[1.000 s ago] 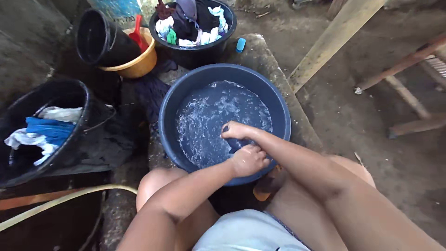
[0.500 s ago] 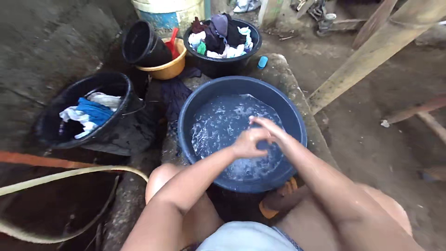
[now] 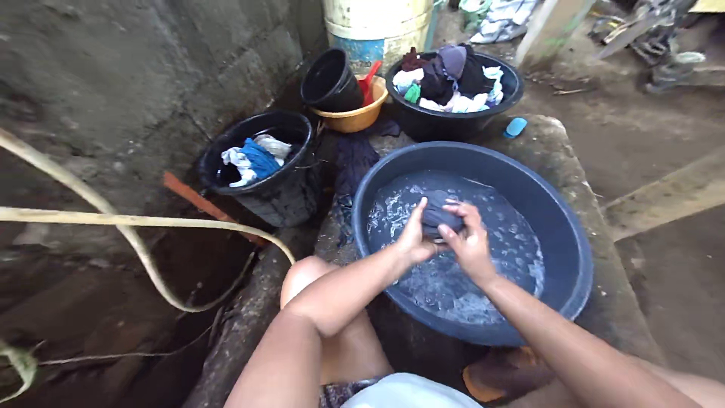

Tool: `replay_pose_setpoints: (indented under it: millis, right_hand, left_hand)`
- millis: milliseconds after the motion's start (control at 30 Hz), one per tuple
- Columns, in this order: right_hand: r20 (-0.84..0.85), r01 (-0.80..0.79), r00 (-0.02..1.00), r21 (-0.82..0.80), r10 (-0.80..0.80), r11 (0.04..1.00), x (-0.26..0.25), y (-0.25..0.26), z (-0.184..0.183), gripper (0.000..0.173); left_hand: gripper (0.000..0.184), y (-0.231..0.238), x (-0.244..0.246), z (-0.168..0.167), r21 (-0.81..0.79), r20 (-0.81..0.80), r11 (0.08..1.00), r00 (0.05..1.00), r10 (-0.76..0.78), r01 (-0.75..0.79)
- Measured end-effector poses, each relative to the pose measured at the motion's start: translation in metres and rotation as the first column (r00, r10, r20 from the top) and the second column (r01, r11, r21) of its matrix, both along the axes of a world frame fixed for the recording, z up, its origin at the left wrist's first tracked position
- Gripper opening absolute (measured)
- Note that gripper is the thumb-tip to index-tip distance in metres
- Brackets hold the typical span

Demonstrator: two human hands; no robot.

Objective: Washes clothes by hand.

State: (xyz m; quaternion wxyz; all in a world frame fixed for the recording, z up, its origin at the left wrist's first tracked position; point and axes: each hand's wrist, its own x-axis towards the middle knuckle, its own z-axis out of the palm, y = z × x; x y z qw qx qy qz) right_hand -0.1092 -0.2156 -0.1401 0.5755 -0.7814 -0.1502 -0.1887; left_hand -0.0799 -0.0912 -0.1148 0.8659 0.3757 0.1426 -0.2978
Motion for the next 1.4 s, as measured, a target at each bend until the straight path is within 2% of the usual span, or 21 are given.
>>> replay_pose_setpoints:
  millis: [33, 67, 133, 200, 267, 367, 400, 433, 467, 500, 533, 600, 633, 667, 700, 767, 800, 933, 1067, 1267, 1400]
  right_hand:
    - [0.052, -0.104, 0.993, -0.069, 0.107, 0.992, 0.0, 0.004, 0.0, 0.069]
    - [0.086, -0.179, 0.977, -0.146, 0.193, 0.973, 0.0, 0.006, 0.004, 0.074]
    - [0.159, -0.194, 0.953, -0.34, 0.259, 0.92, 0.002, 0.005, 0.014, 0.076]
    - [0.256, -0.095, 0.929, -0.531, 0.267, 0.842, 0.007, 0.003, 0.017, 0.065]
    - [0.267, -0.055, 0.912, -0.67, 0.31, 0.74, 0.011, -0.002, 0.01, 0.051]
    - [0.043, -0.191, 0.932, -0.786, 0.36, 0.587, 0.015, -0.01, -0.003, 0.036]
    - [-0.05, -0.249, 0.931, -0.81, 0.361, 0.531, 0.017, -0.013, -0.007, 0.034]
    - [-0.137, -0.308, 0.925, -0.819, 0.355, 0.485, 0.019, -0.016, -0.012, 0.033]
    - [-0.224, -0.366, 0.914, -0.815, 0.34, 0.448, 0.021, -0.019, -0.016, 0.033]
    - [-0.315, -0.427, 0.896, -0.803, 0.312, 0.415, 0.022, -0.022, -0.018, 0.033]
    - [-0.413, -0.49, 0.87, -0.785, 0.27, 0.379, 0.022, -0.025, -0.019, 0.034]
    - [-0.584, -0.599, 0.798, -0.742, 0.15, 0.301, 0.023, -0.03, -0.019, 0.038]
    - [-0.649, -0.646, 0.756, -0.717, 0.086, 0.262, 0.023, -0.031, -0.02, 0.04]
    - [-0.692, -0.679, 0.721, -0.695, 0.037, 0.238, 0.022, -0.033, -0.023, 0.041]
    - [-0.718, -0.701, 0.696, -0.677, 0.005, 0.226, 0.021, -0.035, -0.026, 0.042]
    - [-0.745, -0.724, 0.666, -0.659, -0.042, 0.204, 0.02, -0.037, -0.031, 0.043]
    - [-0.754, -0.733, 0.654, -0.652, -0.064, 0.193, 0.02, -0.037, -0.032, 0.044]
    - [-0.773, -0.754, 0.624, -0.634, -0.111, 0.173, 0.024, -0.033, -0.04, 0.045]
    - [-0.781, -0.777, 0.611, -0.623, -0.126, 0.091, 0.03, -0.02, -0.049, 0.047]
    - [-0.777, -0.781, 0.617, -0.624, -0.124, 0.029, 0.02, -0.009, -0.044, 0.047]
    - [-0.725, -0.719, 0.681, -0.689, -0.102, 0.093, 0.009, -0.01, -0.009, 0.047]
  left_hand:
    - [0.04, 0.013, 0.006, 0.006, -0.025, 0.0, 0.992, 0.992, 0.127, -0.127]
    - [0.038, 0.028, 0.012, 0.016, -0.011, 0.052, 0.978, 0.977, 0.208, -0.208]
    - [0.055, 0.059, 0.024, 0.048, 0.02, 0.24, 0.948, 0.922, 0.303, -0.317]
    - [0.056, 0.094, 0.034, 0.091, -0.04, 0.476, 0.901, 0.784, 0.397, -0.432]
    - [0.062, 0.134, 0.045, 0.139, -0.094, 0.751, 0.819, 0.5, 0.432, -0.566]
    - [0.091, 0.203, 0.08, 0.2, -0.234, 0.962, 0.578, -0.102, 0.252, -0.782]
    - [0.099, 0.225, 0.094, 0.211, -0.311, 0.95, 0.511, -0.239, 0.203, -0.802]
    - [0.105, 0.246, 0.107, 0.215, -0.362, 0.932, 0.457, -0.313, 0.182, -0.813]
    - [0.108, 0.266, 0.118, 0.21, -0.37, 0.929, 0.411, -0.324, 0.179, -0.833]
    - [0.108, 0.285, 0.126, 0.195, -0.318, 0.946, 0.376, -0.265, 0.187, -0.87]
    - [0.104, 0.301, 0.129, 0.173, -0.189, 0.972, 0.335, -0.128, 0.194, -0.923]
    - [0.096, 0.322, 0.126, 0.113, 0.337, 0.924, 0.127, 0.353, 0.144, -0.933]
    - [0.097, 0.327, 0.122, 0.083, 0.601, 0.798, -0.024, 0.598, 0.077, -0.799]
    - [0.099, 0.329, 0.118, 0.058, 0.753, 0.645, -0.162, 0.764, -0.01, -0.638]
    - [0.099, 0.329, 0.113, 0.038, 0.797, 0.527, -0.289, 0.844, -0.097, -0.531]
    - [0.093, 0.324, 0.109, 0.015, 0.753, 0.44, -0.446, 0.874, -0.204, -0.483]
    - [0.089, 0.322, 0.109, 0.01, 0.728, 0.448, -0.471, 0.865, -0.223, -0.499]
    - [0.084, 0.322, 0.112, 0.008, 0.724, 0.466, -0.465, 0.858, -0.216, -0.51]
    - [0.081, 0.324, 0.115, 0.004, 0.709, 0.448, -0.521, 0.874, -0.188, -0.475]
    - [0.082, 0.325, 0.118, 0.009, 0.769, 0.334, -0.517, 0.926, -0.178, -0.377]
    - [0.084, 0.335, 0.111, 0.01, 0.775, 0.374, -0.4, 0.865, -0.335, -0.49]
